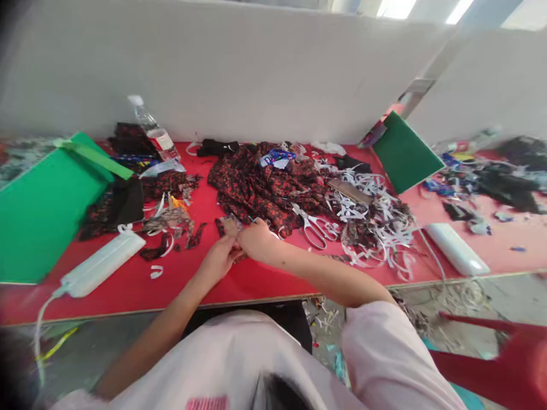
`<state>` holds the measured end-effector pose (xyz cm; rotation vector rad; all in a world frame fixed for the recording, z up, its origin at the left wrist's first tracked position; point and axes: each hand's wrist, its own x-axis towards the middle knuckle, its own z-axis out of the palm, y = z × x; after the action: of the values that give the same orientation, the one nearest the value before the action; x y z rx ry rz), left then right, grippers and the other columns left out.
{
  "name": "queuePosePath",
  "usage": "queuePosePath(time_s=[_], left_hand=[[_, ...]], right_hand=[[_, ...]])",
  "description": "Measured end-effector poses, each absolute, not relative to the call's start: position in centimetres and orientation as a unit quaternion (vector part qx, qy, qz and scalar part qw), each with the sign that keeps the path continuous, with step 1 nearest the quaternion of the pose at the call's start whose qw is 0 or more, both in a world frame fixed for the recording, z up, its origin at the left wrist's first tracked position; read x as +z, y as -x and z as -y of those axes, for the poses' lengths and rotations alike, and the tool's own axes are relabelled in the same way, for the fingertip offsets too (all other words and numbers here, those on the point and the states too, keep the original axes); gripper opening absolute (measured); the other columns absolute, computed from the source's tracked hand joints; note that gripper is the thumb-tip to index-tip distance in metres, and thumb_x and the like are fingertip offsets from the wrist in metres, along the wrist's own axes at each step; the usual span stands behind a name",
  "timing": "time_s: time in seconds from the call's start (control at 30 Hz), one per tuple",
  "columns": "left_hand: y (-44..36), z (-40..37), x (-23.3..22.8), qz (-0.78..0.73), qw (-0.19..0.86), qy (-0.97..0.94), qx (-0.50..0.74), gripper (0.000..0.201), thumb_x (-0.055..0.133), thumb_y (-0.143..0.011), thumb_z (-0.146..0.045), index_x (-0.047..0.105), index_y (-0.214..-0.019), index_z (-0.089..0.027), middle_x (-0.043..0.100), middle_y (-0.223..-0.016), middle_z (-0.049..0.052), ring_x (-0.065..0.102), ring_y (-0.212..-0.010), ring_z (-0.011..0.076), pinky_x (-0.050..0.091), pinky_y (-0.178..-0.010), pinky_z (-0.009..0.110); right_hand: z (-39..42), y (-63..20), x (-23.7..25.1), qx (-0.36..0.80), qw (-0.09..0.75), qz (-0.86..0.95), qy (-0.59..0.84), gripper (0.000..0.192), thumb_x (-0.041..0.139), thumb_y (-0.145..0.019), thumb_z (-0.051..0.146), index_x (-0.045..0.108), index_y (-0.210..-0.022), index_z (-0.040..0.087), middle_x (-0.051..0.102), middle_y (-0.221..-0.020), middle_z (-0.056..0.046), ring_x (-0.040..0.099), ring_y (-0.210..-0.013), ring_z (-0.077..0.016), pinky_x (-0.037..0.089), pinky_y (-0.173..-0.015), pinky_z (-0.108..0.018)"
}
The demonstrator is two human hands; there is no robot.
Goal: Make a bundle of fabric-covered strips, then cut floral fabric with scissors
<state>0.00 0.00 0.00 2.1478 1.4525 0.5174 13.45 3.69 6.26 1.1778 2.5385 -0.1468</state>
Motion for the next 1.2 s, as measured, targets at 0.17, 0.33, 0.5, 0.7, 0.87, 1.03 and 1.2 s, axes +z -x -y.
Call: queuePosePath(time_s=[0.17, 0.33, 0.5, 0.7, 0.87, 1.03, 1.2], left_hand=[[1.8, -1.7, 1.5, -0.486, 0.282, -0.815, 0.142, 0.006, 0.052, -0.077, -0.015, 0.052, -0.071, -0.017, 0.054, -0.076, 0.002, 0.051, -0.072, 0.0152, 0.038, -0.065, 0.025], [2.4, -3.5, 3.2, -0.463, 0.298, -0.832, 0.071, 0.006, 0.059, -0.069, -0.017, 0.054, -0.064, -0.018, 0.055, -0.065, -0.001, 0.05, -0.063, 0.0145, 0.035, -0.058, 0.023], [1.2, -3.8, 3.6, -0.497, 0.285, -0.819, 0.037, 0.011, 0.058, -0.069, -0.022, 0.056, -0.059, -0.017, 0.058, -0.061, 0.001, 0.051, -0.061, 0.0143, 0.033, -0.055, 0.023], [0.6, -3.5, 3.5, -0.534, 0.282, -0.797, 0.012, 0.011, 0.059, -0.067, -0.021, 0.06, -0.057, -0.018, 0.062, -0.058, 0.001, 0.053, -0.06, 0.0131, 0.034, -0.056, 0.021], [0.3, -3.4, 3.5, -0.56, 0.275, -0.782, 0.003, 0.012, 0.056, -0.066, -0.019, 0.061, -0.055, -0.018, 0.063, -0.057, 0.002, 0.054, -0.059, 0.0139, 0.034, -0.055, 0.022], [-0.1, -2.9, 3.7, -0.591, 0.265, -0.762, -0.001, 0.013, 0.054, -0.066, -0.02, 0.059, -0.054, -0.018, 0.063, -0.06, 0.003, 0.055, -0.063, 0.0154, 0.034, -0.056, 0.024], [-0.4, -2.6, 3.9, -0.62, 0.258, -0.741, -0.001, 0.01, 0.055, -0.066, -0.026, 0.059, -0.059, -0.019, 0.066, -0.076, 0.003, 0.056, -0.074, 0.0182, 0.035, -0.063, 0.027]], right_hand=[[-4.3, -14.9, 6.5, -0.088, 0.195, -0.888, -0.406, 0.028, 0.044, -0.087, 0.021, 0.069, -0.09, 0.008, 0.069, -0.087, -0.018, 0.066, -0.083, -0.0259, 0.048, -0.069, -0.031], [-5.0, -16.1, 7.4, -0.116, 0.211, -0.889, -0.39, 0.042, 0.038, -0.09, 0.035, 0.071, -0.086, 0.009, 0.07, -0.079, -0.016, 0.066, -0.074, -0.0231, 0.046, -0.061, -0.026], [-3.4, -15.1, 8.9, -0.077, 0.191, -0.88, -0.428, 0.028, 0.045, -0.086, 0.021, 0.07, -0.087, 0.01, 0.069, -0.086, -0.017, 0.064, -0.082, -0.0265, 0.044, -0.068, -0.033], [0.5, -14.0, 8.7, 0.019, 0.08, -0.869, -0.488, 0.026, 0.041, -0.083, 0.007, 0.066, -0.089, 0.006, 0.065, -0.091, -0.019, 0.058, -0.089, -0.0276, 0.035, -0.081, -0.04], [2.2, -15.5, 5.5, 0.058, -0.018, -0.836, -0.546, 0.023, 0.04, -0.085, 0.01, 0.063, -0.089, 0.01, 0.063, -0.087, -0.014, 0.053, -0.089, -0.025, 0.028, -0.089, -0.041], [3.2, -16.7, 2.8, 0.026, -0.084, -0.798, -0.596, 0.016, 0.045, -0.087, 0.023, 0.058, -0.085, 0.014, 0.061, -0.085, -0.01, 0.05, -0.087, -0.0231, 0.026, -0.087, -0.04], [4.5, -17.2, 1.7, -0.009, -0.143, -0.783, -0.606, 0.016, 0.048, -0.086, 0.028, 0.055, -0.077, 0.016, 0.06, -0.081, -0.006, 0.049, -0.085, -0.0217, 0.026, -0.084, -0.038]])
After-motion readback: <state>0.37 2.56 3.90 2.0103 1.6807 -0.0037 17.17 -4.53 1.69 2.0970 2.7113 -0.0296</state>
